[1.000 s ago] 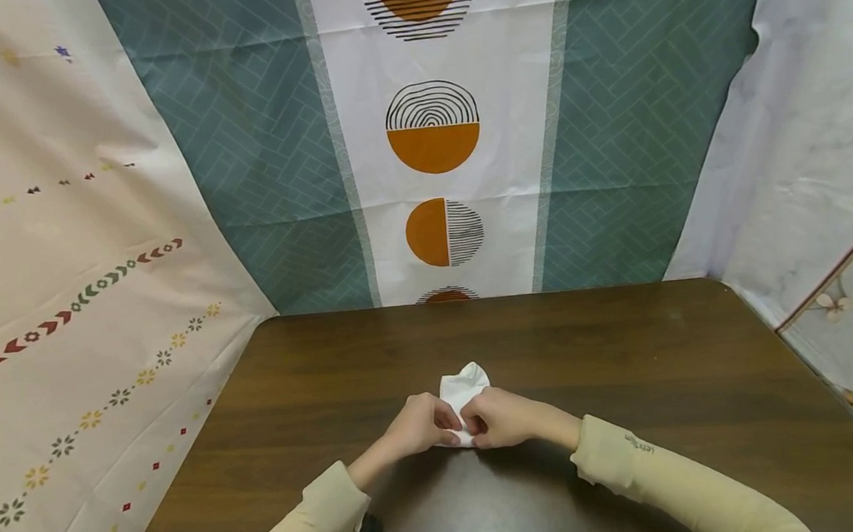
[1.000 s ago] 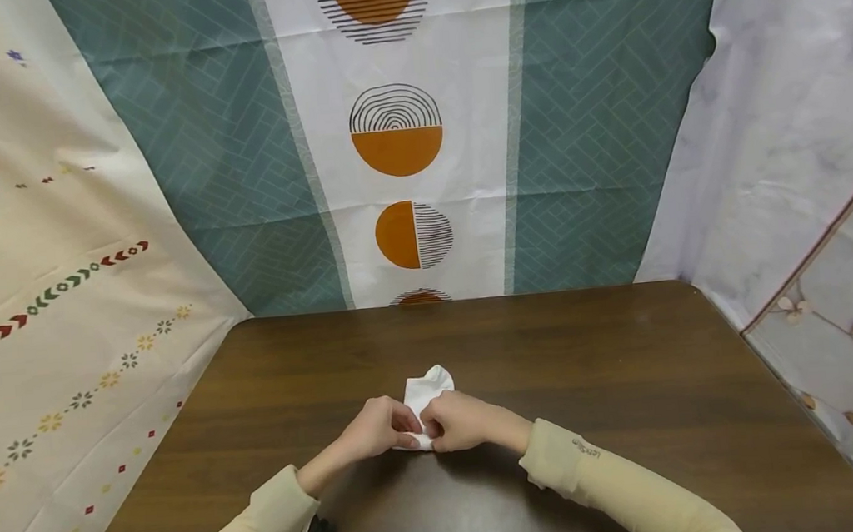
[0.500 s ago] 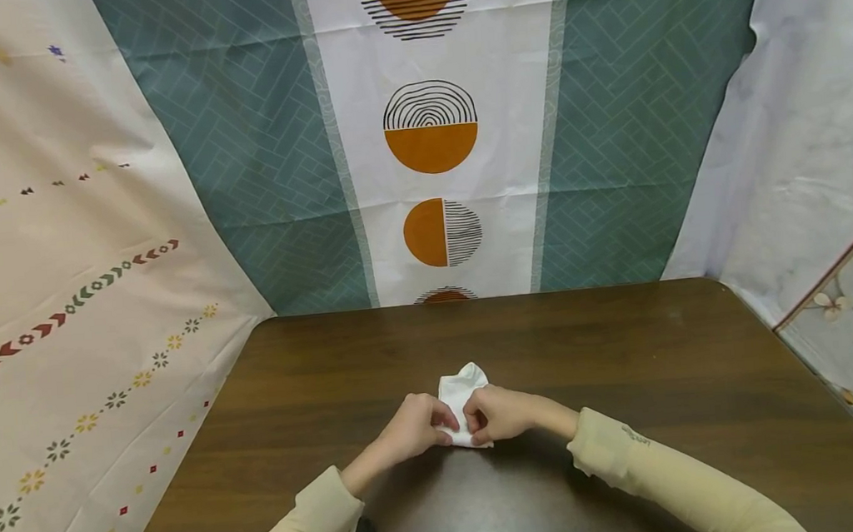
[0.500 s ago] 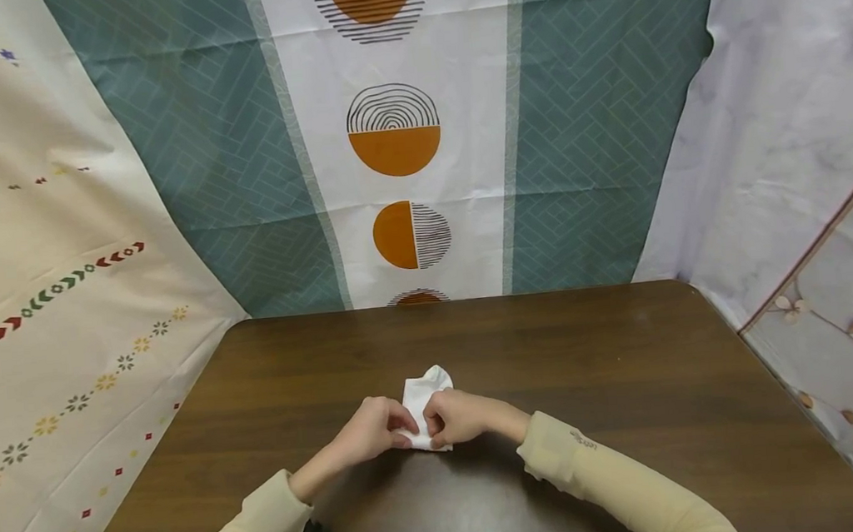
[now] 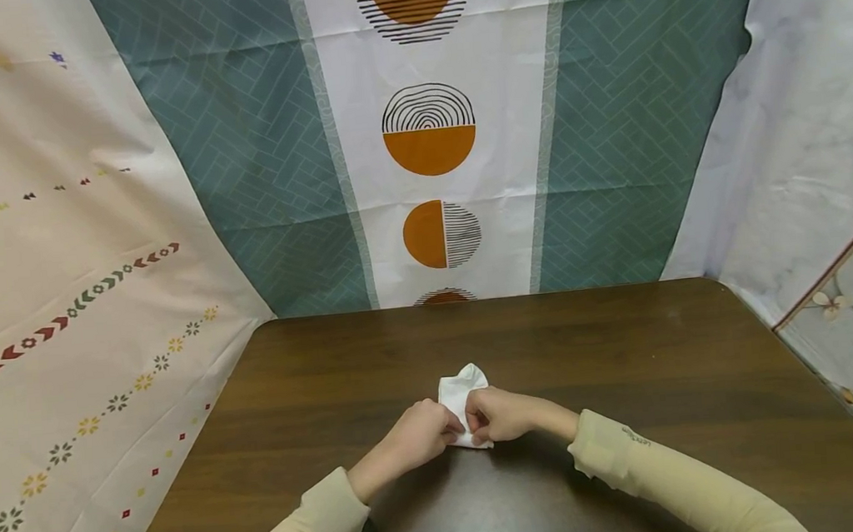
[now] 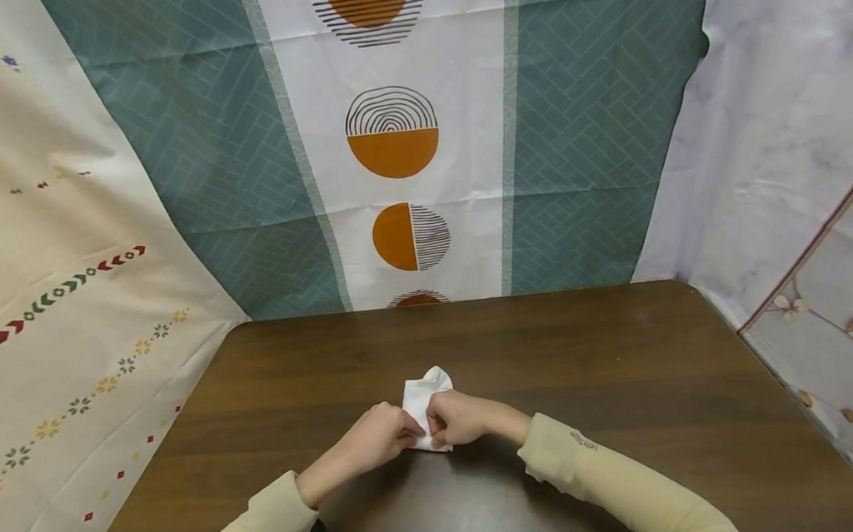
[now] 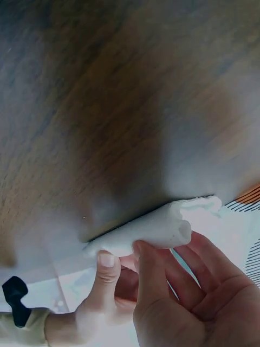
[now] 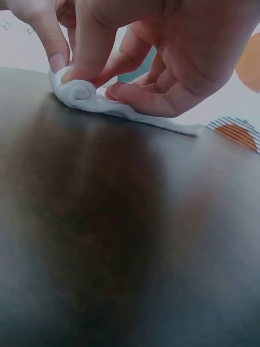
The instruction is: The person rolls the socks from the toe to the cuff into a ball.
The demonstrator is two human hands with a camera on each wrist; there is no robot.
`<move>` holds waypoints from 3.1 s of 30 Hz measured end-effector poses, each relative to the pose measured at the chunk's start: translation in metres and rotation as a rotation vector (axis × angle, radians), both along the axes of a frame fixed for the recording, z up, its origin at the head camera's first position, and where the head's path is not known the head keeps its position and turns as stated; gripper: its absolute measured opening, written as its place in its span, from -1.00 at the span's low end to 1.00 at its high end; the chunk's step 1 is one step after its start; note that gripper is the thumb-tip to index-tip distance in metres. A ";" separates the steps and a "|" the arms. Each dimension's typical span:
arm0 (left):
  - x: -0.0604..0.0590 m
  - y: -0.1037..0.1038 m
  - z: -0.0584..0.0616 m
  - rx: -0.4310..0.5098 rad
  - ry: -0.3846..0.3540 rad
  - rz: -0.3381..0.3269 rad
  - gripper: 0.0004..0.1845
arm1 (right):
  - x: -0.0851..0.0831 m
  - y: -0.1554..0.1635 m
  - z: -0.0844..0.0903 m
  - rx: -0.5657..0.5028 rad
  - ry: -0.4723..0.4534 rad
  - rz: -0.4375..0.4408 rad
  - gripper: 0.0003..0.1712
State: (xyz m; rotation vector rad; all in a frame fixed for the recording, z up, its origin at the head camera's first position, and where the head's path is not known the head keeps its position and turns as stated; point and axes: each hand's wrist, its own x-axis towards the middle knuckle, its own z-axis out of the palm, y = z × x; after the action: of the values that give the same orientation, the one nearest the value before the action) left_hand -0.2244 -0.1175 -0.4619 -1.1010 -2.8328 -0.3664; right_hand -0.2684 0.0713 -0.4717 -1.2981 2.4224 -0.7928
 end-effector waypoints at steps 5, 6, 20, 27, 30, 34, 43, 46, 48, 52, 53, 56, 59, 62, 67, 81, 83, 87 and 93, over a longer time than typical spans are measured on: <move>-0.001 0.001 -0.002 -0.034 0.051 -0.012 -0.86 | 0.001 0.000 0.003 -0.019 0.011 0.008 -0.76; -0.001 0.001 -0.002 -0.035 0.053 -0.012 -0.85 | 0.002 0.000 0.004 -0.026 0.012 0.010 -0.76; -0.002 0.006 0.005 -0.157 0.062 -0.044 -0.84 | -0.001 -0.006 0.000 0.048 -0.080 -0.139 -0.82; -0.014 0.009 0.007 -0.137 -0.011 -0.080 -0.87 | 0.002 -0.003 0.003 0.051 -0.061 -0.150 -0.81; -0.018 0.009 0.009 -0.129 -0.044 -0.103 -0.90 | 0.005 -0.002 0.001 0.050 -0.016 -0.158 -0.80; -0.026 0.009 0.008 -0.109 -0.121 -0.112 -0.94 | 0.012 -0.003 0.000 0.043 0.030 -0.185 -0.72; -0.035 0.004 0.008 -0.031 -0.254 -0.108 -0.95 | 0.020 -0.005 0.000 0.003 0.134 -0.260 -0.71; -0.037 0.000 0.004 0.014 -0.306 -0.088 -0.95 | 0.024 -0.005 0.002 0.004 0.186 -0.259 -0.73; -0.038 -0.002 0.001 0.047 -0.332 -0.080 -0.94 | 0.026 -0.005 0.003 0.027 0.217 -0.248 -0.72; -0.040 -0.006 -0.004 0.102 -0.360 -0.065 -0.93 | 0.027 -0.003 0.004 0.085 0.274 -0.221 -0.69; -0.041 -0.007 -0.005 0.113 -0.365 -0.062 -0.93 | 0.026 -0.002 0.004 0.090 0.286 -0.213 -0.69; -0.042 -0.008 -0.006 0.133 -0.385 -0.051 -0.93 | 0.023 -0.001 0.004 0.085 0.312 -0.174 -0.73; -0.043 -0.010 -0.006 0.152 -0.415 -0.049 -0.94 | 0.020 0.000 0.003 0.057 0.320 -0.119 -0.77; -0.042 -0.011 -0.007 0.166 -0.435 -0.048 -0.95 | 0.016 0.000 0.003 0.036 0.301 -0.070 -0.78; -0.038 -0.012 -0.008 0.193 -0.426 -0.032 -0.95 | 0.005 0.000 0.000 0.041 0.221 -0.032 -0.76; -0.017 0.000 -0.006 0.129 -0.211 0.039 -0.82 | -0.010 0.000 0.003 0.047 -0.005 -0.100 -0.82; -0.013 0.001 -0.007 0.118 -0.185 0.038 -0.80 | -0.009 -0.001 0.003 0.057 -0.005 -0.120 -0.83; -0.006 0.005 -0.007 0.073 -0.099 0.066 -0.79 | -0.010 -0.002 0.004 0.090 -0.006 -0.159 -0.86; 0.000 0.012 -0.004 -0.013 0.013 0.154 -0.83 | -0.015 -0.005 0.006 0.122 -0.053 -0.239 -0.89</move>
State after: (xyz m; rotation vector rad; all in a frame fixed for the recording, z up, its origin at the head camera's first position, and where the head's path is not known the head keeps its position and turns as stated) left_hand -0.2248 -0.1051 -0.4662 -0.8755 -2.8878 -0.3277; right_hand -0.2830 0.0662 -0.4661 -0.9442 2.5696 -0.7139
